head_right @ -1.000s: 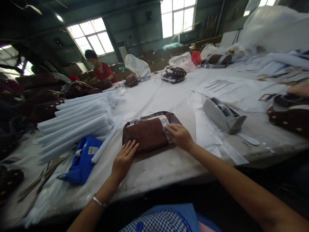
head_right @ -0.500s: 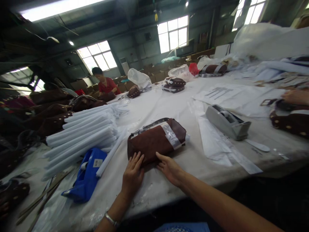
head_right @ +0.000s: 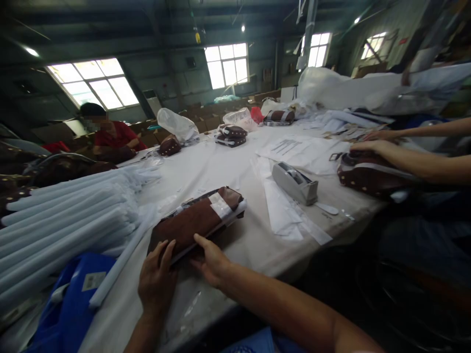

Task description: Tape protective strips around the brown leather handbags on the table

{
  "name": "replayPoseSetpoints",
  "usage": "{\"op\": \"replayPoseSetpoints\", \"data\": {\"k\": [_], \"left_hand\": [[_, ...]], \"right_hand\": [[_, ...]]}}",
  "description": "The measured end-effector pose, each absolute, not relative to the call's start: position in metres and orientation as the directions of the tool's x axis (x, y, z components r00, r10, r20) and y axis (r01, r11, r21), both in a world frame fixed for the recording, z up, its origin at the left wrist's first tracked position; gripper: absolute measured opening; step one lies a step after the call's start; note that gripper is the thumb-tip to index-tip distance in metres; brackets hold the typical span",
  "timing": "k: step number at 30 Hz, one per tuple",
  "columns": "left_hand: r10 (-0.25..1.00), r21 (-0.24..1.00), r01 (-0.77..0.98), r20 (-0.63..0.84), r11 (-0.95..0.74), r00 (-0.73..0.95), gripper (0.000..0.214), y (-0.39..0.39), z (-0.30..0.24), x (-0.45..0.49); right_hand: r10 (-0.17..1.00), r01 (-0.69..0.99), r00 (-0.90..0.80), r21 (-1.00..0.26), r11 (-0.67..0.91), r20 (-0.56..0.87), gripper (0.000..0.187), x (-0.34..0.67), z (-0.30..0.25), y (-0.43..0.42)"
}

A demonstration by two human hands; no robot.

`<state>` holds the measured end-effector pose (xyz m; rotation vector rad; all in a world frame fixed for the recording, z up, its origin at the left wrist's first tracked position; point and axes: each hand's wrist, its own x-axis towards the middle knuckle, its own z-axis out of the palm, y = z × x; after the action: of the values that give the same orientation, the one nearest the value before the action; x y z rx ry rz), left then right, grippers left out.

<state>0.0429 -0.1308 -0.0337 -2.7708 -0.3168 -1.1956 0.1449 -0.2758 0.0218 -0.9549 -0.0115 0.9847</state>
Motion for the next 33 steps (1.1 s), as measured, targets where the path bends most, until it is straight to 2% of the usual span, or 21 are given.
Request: {"op": "replayPoseSetpoints", "data": {"k": [2, 3, 5, 6, 7, 8, 9, 12, 14, 18, 22, 26, 30, 32, 33], "left_hand": [[0.134, -0.027, 0.221, 0.72, -0.975, 0.681, 0.073, -0.126, -0.029, 0.042], [0.142, -0.021, 0.224, 0.715, -0.974, 0.685, 0.073, -0.124, -0.027, 0.041], [0.164, 0.0, 0.235, 0.715, -0.972, 0.679, 0.073, -0.125, -0.024, 0.041], [0.172, 0.01, 0.239, 0.721, -0.971, 0.671, 0.073, -0.126, -0.022, 0.041], [0.179, 0.019, 0.241, 0.728, -0.97, 0.662, 0.073, -0.128, -0.021, 0.042], [0.185, 0.027, 0.244, 0.736, -0.969, 0.652, 0.073, -0.13, -0.02, 0.043], [0.19, 0.034, 0.248, 0.743, -0.968, 0.642, 0.073, -0.132, -0.018, 0.045], [0.219, 0.049, 0.281, 0.756, -0.959, 0.617, 0.072, -0.136, -0.013, 0.05], [0.241, 0.056, 0.311, 0.762, -0.949, 0.601, 0.071, -0.137, -0.01, 0.052], [0.263, 0.064, 0.338, 0.765, -0.939, 0.587, 0.07, -0.138, -0.007, 0.053], [0.257, 0.058, 0.336, 0.768, -0.94, 0.587, 0.069, -0.14, -0.008, 0.051], [0.259, 0.051, 0.341, 0.758, -0.939, 0.599, 0.068, -0.143, -0.008, 0.053], [0.285, 0.069, 0.366, 0.763, -0.928, 0.58, 0.068, -0.143, -0.008, 0.054], [0.287, 0.074, 0.365, 0.765, -0.928, 0.576, 0.069, -0.143, -0.008, 0.054], [0.285, 0.075, 0.362, 0.767, -0.929, 0.574, 0.069, -0.143, -0.008, 0.054]], "right_hand": [[0.781, -0.604, 0.531, -0.793, 0.077, -0.328, 0.029, 0.153, 0.027, -0.299], [0.806, -0.486, 0.525, -0.874, 0.02, -0.274, 0.03, 0.161, 0.029, -0.316], [0.791, -0.085, 0.603, -0.995, -0.062, -0.1, 0.033, 0.187, 0.029, -0.357], [0.749, 0.192, 0.662, -0.974, -0.117, 0.041, 0.032, 0.204, 0.027, -0.379], [0.68, 0.42, 0.709, -0.886, -0.197, 0.185, 0.032, 0.224, 0.023, -0.403], [0.607, 0.563, 0.736, -0.77, -0.301, 0.301, 0.034, 0.245, 0.017, -0.426], [0.56, 0.634, 0.743, -0.654, -0.412, 0.368, 0.037, 0.267, 0.01, -0.448], [0.502, 0.65, 0.757, -0.403, -0.645, 0.418, 0.044, 0.323, -0.014, -0.498], [0.496, 0.613, 0.786, -0.365, -0.701, 0.369, 0.046, 0.346, -0.03, -0.515], [0.488, 0.585, 0.811, -0.428, -0.688, 0.324, 0.039, 0.362, -0.044, -0.521], [0.441, 0.571, 0.82, -0.47, -0.673, 0.364, 0.033, 0.364, -0.033, -0.515], [0.459, 0.621, 0.784, -0.51, -0.595, 0.419, 0.028, 0.352, -0.011, -0.501], [0.557, 0.697, 0.71, -0.543, -0.468, 0.432, 0.023, 0.299, 0.006, -0.477], [0.689, 0.692, 0.65, -0.625, -0.361, 0.322, 0.02, 0.263, 0.012, -0.468], [0.74, 0.624, 0.632, -0.719, -0.307, 0.232, 0.016, 0.247, 0.014, -0.465]]}}
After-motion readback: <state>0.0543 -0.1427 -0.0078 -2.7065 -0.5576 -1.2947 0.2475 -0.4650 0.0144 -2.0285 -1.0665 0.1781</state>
